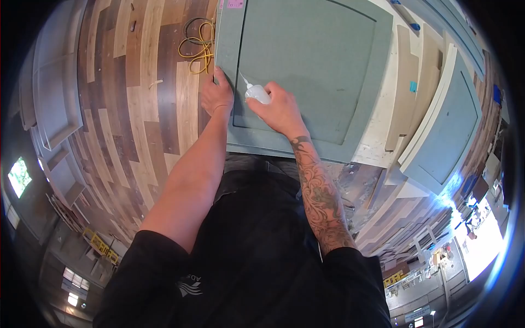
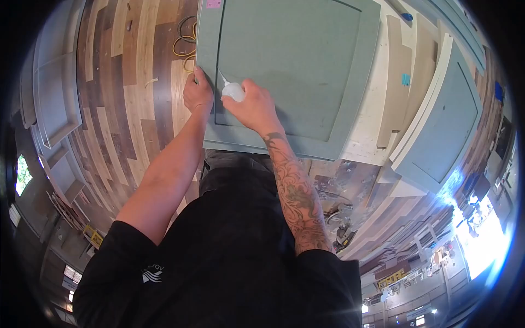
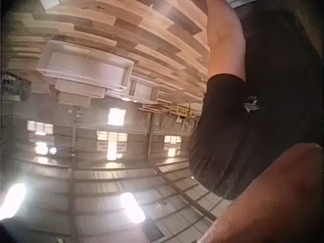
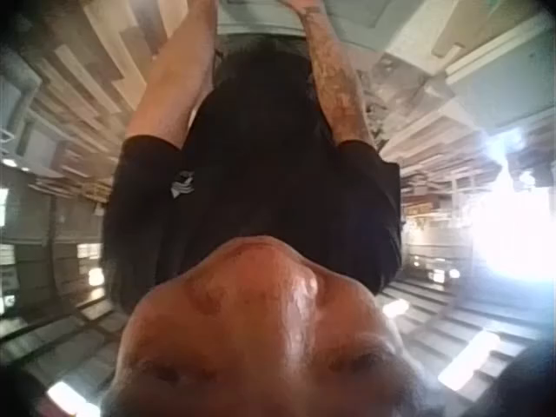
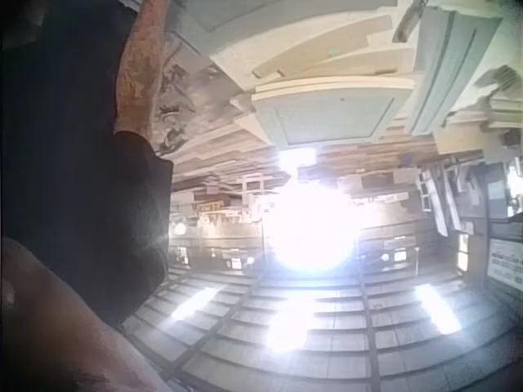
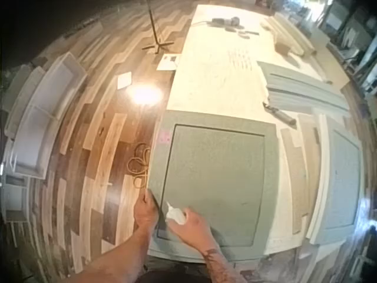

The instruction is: Apply sealant or glue into the grooves of wooden cabinet doors and clean up excess with a tool.

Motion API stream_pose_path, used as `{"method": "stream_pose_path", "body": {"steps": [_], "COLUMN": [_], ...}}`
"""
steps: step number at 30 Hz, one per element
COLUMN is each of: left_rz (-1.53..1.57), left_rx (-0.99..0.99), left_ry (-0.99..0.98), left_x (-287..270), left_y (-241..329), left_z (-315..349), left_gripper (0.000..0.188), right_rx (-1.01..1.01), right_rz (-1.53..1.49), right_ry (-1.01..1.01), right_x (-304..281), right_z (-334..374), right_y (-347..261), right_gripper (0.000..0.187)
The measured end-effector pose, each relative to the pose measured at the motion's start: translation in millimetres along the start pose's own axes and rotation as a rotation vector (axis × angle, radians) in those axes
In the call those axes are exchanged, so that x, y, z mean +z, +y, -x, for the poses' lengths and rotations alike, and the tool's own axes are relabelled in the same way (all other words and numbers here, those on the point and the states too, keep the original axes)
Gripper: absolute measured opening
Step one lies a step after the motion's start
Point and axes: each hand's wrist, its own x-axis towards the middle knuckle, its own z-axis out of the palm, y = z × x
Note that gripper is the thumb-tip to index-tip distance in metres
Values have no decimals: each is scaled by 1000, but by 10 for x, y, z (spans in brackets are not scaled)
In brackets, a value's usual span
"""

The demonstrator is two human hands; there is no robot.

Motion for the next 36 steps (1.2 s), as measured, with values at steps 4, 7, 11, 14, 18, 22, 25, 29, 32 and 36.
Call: {"method": "stream_pose_path", "body": {"steps": [4, 7, 11, 14, 18, 22, 25, 29, 32, 36], "left_rz": [-2, -1, 5, 7, 9, 11, 0, 9, 9, 4], "left_rx": [8, 8, 5, 4, 7, 5, 4, 32, 47, 38], "left_ry": [16, 21, 22, 20, 31, 24, 21, 49, 58, 51], "left_x": [2, -3, 5, 3, 7, 7, 15, 36, 43, 43], "left_y": [-20, -22, -18, -6, 0, 9, 8, 9, -15, -6], "left_z": [42, 40, 9, 8, 2, -15, -28, -16, -34, -26], "left_gripper": [67, 66, 65, 65, 65, 66, 66, 66, 66, 65], "right_rx": [7, 15, 8, 13, 6, 19, 23, 20, 19, 32], "right_rz": [4, -6, -10, -9, 0, -14, -29, -20, -17, -17], "right_ry": [0, -13, -13, -22, -15, -32, -42, -50, -55, -63], "right_x": [21, 19, 46, 63, 85, 94, 106, 107, 118, 129], "right_z": [54, 81, 94, 104, 129, 165, 184, 197, 209, 233], "right_y": [12, -5, 1, 15, 33, 34, 43, 73, 81, 99], "right_gripper": [52, 51, 50, 50, 50, 47, 45, 48, 48, 47]}}
